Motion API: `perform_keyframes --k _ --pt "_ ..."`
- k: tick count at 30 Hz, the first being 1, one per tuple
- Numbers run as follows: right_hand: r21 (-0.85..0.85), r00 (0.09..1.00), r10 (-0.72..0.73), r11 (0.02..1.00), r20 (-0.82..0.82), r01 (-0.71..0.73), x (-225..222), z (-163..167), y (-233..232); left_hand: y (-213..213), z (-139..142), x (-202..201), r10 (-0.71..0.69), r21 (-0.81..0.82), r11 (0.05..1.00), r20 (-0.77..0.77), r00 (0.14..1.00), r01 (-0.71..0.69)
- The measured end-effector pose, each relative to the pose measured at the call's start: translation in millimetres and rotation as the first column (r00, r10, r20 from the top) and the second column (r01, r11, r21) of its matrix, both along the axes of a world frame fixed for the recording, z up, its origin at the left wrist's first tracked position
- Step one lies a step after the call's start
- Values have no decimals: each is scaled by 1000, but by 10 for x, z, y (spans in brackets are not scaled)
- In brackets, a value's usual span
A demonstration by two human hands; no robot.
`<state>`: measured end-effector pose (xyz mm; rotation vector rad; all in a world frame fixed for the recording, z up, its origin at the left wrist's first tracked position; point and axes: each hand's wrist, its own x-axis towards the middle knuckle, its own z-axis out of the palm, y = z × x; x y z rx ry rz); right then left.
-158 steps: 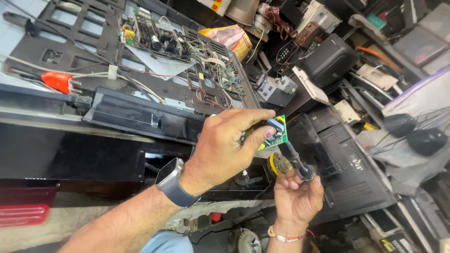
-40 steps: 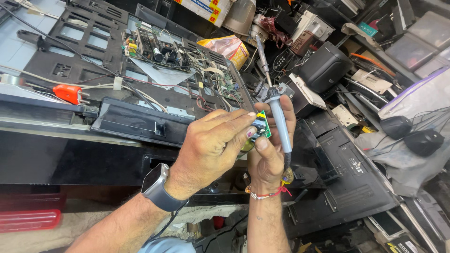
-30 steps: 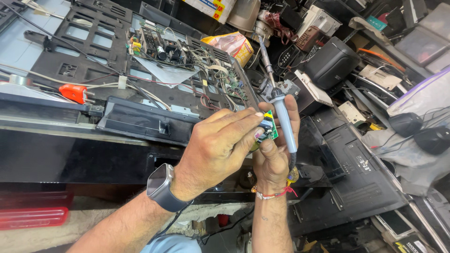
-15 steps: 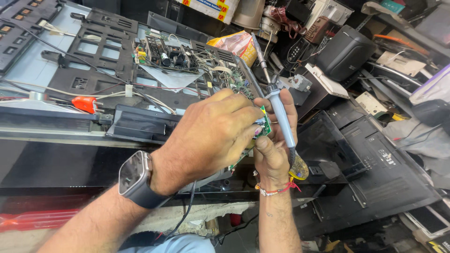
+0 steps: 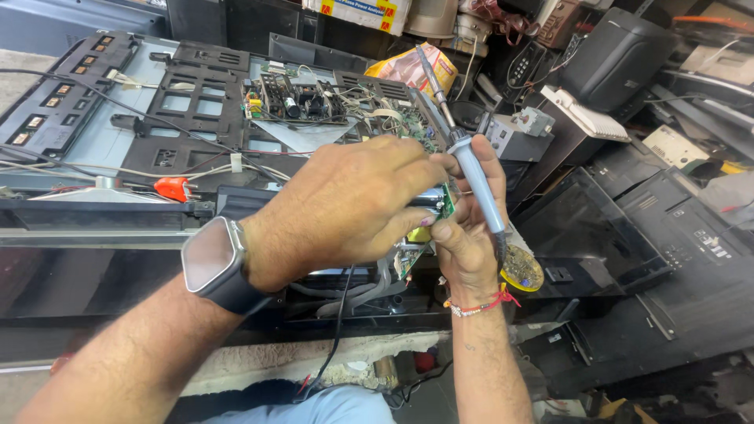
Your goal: The person uses a soldering iron to solder components on a small green circuit board. They repeatedly heat solder joints and apply solder, occasionally rotating the board to access different sides. The work is performed over a disassembled television chassis in a cluttered electronics repair workspace.
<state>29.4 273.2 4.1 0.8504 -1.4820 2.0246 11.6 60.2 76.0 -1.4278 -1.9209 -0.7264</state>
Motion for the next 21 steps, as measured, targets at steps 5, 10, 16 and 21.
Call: perform_keyframes --k 5,10,16,21 --pt "25 999 -42 999 -5 42 39 -28 83 248 -268 20 -165 363 928 199 966 84" --pt "-71 956 -285 957 -64 281 236 65 467 576 -435 -47 -319 490 866 393 862 98" --pt "11 816 -553 827 -171 563 988 393 1211 785 -562 9 -433 527 842 536 725 113" --pt "178 681 -691 658 -244 732 1659 593 1570 898 -703 14 -490 504 815 331 806 288"
